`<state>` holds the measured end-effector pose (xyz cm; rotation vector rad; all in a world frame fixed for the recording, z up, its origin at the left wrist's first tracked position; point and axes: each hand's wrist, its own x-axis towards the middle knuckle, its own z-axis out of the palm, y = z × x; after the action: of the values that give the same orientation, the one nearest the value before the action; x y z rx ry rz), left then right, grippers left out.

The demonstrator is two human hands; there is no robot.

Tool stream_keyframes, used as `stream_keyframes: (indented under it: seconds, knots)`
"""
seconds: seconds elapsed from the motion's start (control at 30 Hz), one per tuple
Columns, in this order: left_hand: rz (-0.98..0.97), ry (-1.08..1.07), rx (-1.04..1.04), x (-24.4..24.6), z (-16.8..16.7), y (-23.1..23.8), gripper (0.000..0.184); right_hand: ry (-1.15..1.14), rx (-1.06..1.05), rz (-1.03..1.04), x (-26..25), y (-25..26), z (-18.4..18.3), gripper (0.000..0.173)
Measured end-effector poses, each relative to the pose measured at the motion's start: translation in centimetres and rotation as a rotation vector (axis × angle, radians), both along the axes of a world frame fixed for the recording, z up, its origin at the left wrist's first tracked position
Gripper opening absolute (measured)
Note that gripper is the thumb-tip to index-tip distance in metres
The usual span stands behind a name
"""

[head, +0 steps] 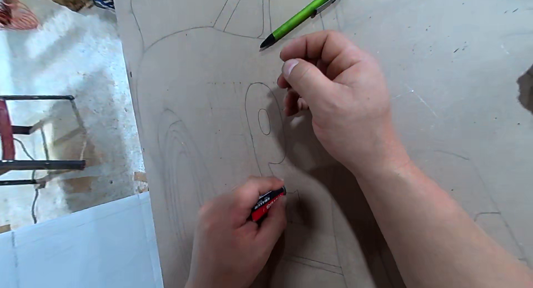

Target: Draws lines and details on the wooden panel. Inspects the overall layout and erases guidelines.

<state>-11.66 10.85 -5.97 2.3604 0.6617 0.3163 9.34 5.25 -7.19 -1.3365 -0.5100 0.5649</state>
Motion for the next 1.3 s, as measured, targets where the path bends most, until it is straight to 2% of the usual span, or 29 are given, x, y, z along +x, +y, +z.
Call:
stream_keyframes:
  seconds: [0.13, 0.3, 0.43, 0.57, 0.67, 0.77, 0.8, 0.87, 0.93, 1.03, 1.13, 1.2, 1.23, 1.3]
  knots:
    - [0.12, -0.014, 0.113, 0.5, -0.4, -0.6, 0.02, 0.012, -0.002, 0.008, 0.2, 0.1, 0.0, 0.016]
    - [-0.001, 0.006, 0.011, -0.1, 0.0, 0.0, 0.015, 0.009, 0.012, -0.001, 0.0, 0.0, 0.0, 0.016]
    - [0.207, 0.04, 0.177, 0.9, -0.3, -0.7, 0.022, 0.017, 0.016, 0.008, 0.1, 0.1, -0.1, 0.017]
    - [0.124, 0.022, 0.072, 0.6, 0.1, 0.3, 0.019, 0.01, 0.017, -0.001, 0.0, 0.1, 0.0, 0.016]
    - [0.261, -0.018, 0.109, 1.1, -0.2, 0.1, 0.023, 0.001, 0.009, 0.009, 0.2, 0.1, -0.1, 0.017]
    - [0.376, -0.193, -0.119, 0.7, 0.0, 2.6, 0.027, 0.033, 0.037, 0.01, 0.2, 0.0, 0.1, 0.016]
    - [0.384, -0.221, -0.136, 0.5, 0.0, 3.7, 0.027, 0.045, 0.04, 0.003, 0.2, 0.0, 0.2, 0.016]
    - [0.401, -0.15, -0.055, 0.6, -0.2, 5.6, 0.026, 0.052, 0.055, -0.012, 0.3, -0.1, 0.3, 0.017]
    - [0.426, 0.038, 0.1, 1.2, 0.2, 7.2, 0.025, 0.029, 0.093, -0.042, 0.3, -0.2, 0.3, 0.016]
    - [0.358, 0.237, 0.361, 2.8, 1.9, 9.3, 0.039, -0.015, 0.171, -0.155, 0.7, -0.3, 0.3, 0.016]
    - [0.161, 0.185, 0.53, 4.2, 2.3, 6.3, 0.051, -0.01, 0.202, -0.251, 1.2, -0.6, 0.4, 0.015]
    - [-0.027, 0.214, 0.507, 2.4, 0.1, 0.7, 0.058, 0.012, 0.22, -0.275, 1.3, -0.7, 0.3, 0.015]
    - [-0.117, 0.247, 0.435, 0.7, -1.0, -2.5, 0.063, 0.027, 0.227, -0.284, 1.3, -0.7, 0.4, 0.014]
    - [-0.33, 0.173, 0.193, -2.9, -1.3, -8.2, 0.058, 0.058, 0.228, -0.304, 1.5, -0.7, 0.5, 0.015]
